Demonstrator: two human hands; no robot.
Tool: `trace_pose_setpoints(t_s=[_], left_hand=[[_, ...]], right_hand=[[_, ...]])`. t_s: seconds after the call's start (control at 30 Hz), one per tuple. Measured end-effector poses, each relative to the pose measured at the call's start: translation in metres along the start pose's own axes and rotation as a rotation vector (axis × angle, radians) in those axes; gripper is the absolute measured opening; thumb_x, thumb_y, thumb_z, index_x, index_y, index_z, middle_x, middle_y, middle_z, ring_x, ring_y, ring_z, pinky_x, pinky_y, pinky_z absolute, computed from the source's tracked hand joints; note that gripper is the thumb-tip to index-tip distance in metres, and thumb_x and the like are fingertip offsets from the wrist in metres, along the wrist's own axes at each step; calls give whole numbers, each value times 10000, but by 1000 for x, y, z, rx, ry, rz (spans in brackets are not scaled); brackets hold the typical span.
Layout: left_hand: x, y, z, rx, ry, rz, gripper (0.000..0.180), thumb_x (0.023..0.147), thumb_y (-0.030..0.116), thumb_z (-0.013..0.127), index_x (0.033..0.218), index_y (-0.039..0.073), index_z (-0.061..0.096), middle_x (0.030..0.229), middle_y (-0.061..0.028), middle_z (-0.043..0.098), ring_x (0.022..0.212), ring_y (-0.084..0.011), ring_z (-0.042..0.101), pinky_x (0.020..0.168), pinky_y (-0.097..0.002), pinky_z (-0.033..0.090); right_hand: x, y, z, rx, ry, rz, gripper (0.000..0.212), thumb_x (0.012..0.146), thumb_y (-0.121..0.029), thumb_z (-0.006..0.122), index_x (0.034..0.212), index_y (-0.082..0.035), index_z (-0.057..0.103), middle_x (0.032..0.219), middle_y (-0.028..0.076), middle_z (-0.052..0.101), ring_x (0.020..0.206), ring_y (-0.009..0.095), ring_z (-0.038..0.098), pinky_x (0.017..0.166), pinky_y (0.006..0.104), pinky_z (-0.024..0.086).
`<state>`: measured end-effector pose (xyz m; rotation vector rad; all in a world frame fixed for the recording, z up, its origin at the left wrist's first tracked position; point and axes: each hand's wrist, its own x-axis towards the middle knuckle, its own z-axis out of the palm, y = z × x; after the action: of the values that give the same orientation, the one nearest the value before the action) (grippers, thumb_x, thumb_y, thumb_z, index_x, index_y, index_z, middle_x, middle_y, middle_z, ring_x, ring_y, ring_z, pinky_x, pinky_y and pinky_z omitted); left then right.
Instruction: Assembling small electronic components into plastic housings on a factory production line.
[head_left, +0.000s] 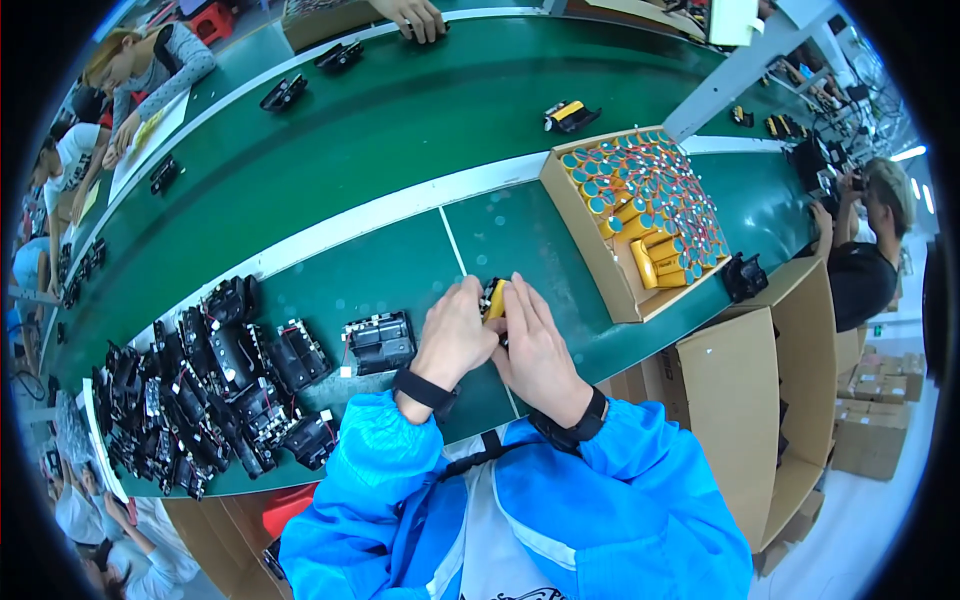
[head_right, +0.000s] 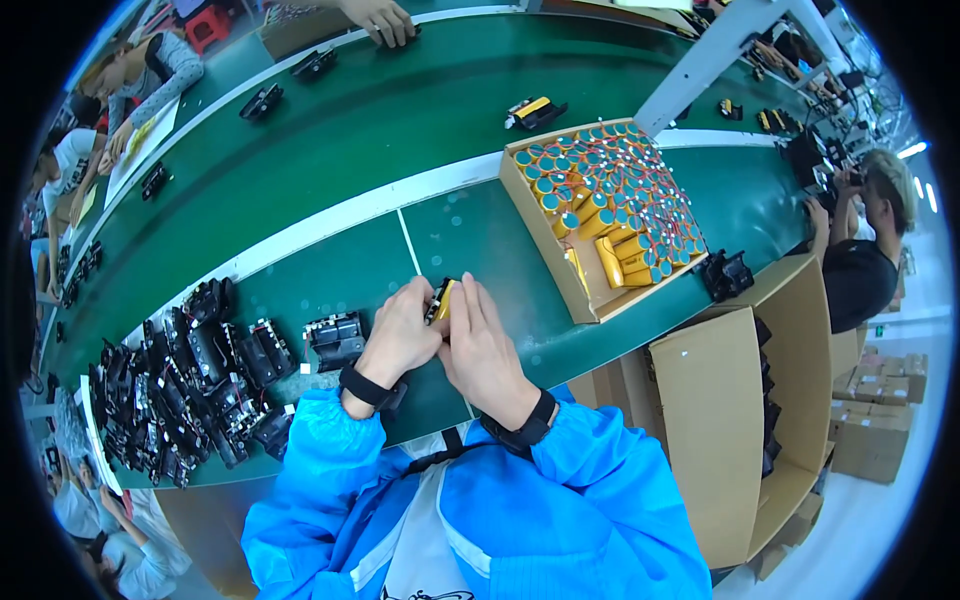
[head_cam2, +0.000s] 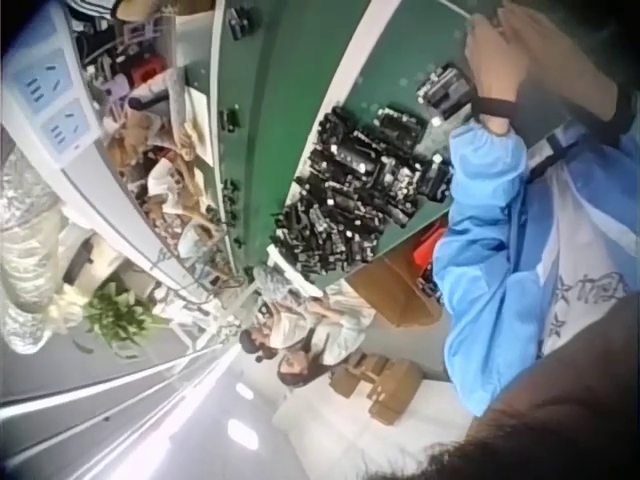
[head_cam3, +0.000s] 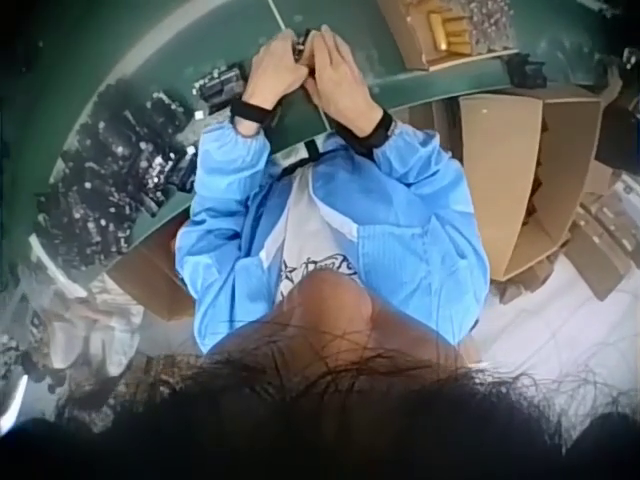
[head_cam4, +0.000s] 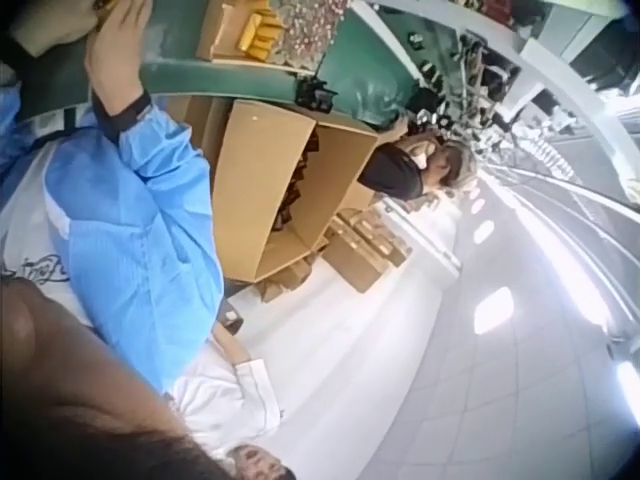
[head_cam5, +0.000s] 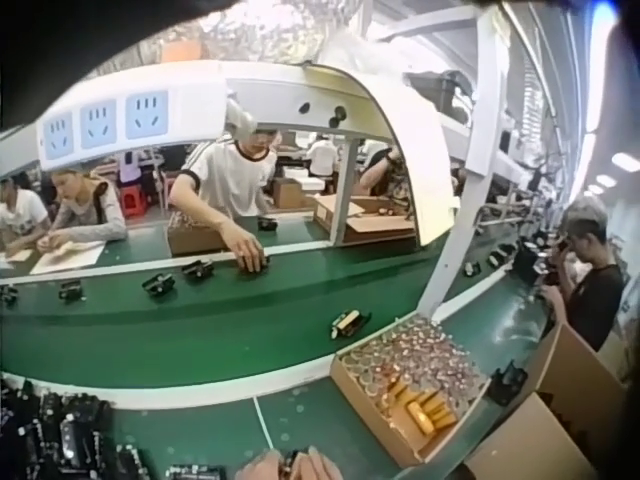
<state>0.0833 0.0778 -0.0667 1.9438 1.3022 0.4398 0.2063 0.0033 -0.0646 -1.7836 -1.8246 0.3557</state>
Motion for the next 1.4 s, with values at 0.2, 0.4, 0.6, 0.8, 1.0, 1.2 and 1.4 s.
trace_pose_setpoints(t_s=[0.2,0.4,0.6,0.8,1.0,1.2,1.4], left_hand=[[16,-8,-14,-27,-181,-132,385,769,264,807,905,-25,591,740,-152,638,679,-253,635,589,-365,484],[-7,-17,-14,-103,-24,66,485,761,287,839,1062,-45,656,685,-113,638,610,-149,606,566,-302,480],[0,-21,-14,-282,-128,-123,447,765,247,817,1071,-48,678,748,-142,678,665,-198,652,634,-318,517],[8,-1,-12,-119,-166,-182,409,785,253,797,1036,-50,687,753,-147,681,697,-203,677,656,-317,538],[13,13,-2,161,-146,-61,480,746,363,792,997,-34,697,796,-190,692,771,-338,688,698,-409,554],[65,45,-63,323,-395,-134,503,722,411,779,933,-41,710,904,-223,701,868,-384,680,769,-434,557],[171,-22,-116,477,-73,-145,571,690,478,800,931,-32,718,933,-234,700,874,-362,684,807,-419,554]], right_hand=[[9,20,-71,77,87,52,223,826,-49,679,1043,1,672,978,207,689,855,333,684,760,403,555],[37,105,-132,-333,91,312,177,822,-42,653,983,26,678,826,212,690,756,360,692,643,450,547],[50,128,-104,-645,-131,305,173,796,-107,676,894,30,640,838,236,680,806,407,681,688,459,562],[57,130,-107,-623,-285,318,218,757,-101,680,907,46,624,870,264,669,825,409,668,700,487,543],[31,107,-158,277,56,284,216,771,-120,619,939,15,597,779,107,633,641,204,603,589,345,490],[1,62,-129,1258,31,368,261,833,-153,554,1040,6,537,724,63,552,572,149,551,523,260,452],[0,53,-37,1483,-280,570,317,1036,-320,407,1001,-26,521,595,50,467,448,150,447,427,285,389]])
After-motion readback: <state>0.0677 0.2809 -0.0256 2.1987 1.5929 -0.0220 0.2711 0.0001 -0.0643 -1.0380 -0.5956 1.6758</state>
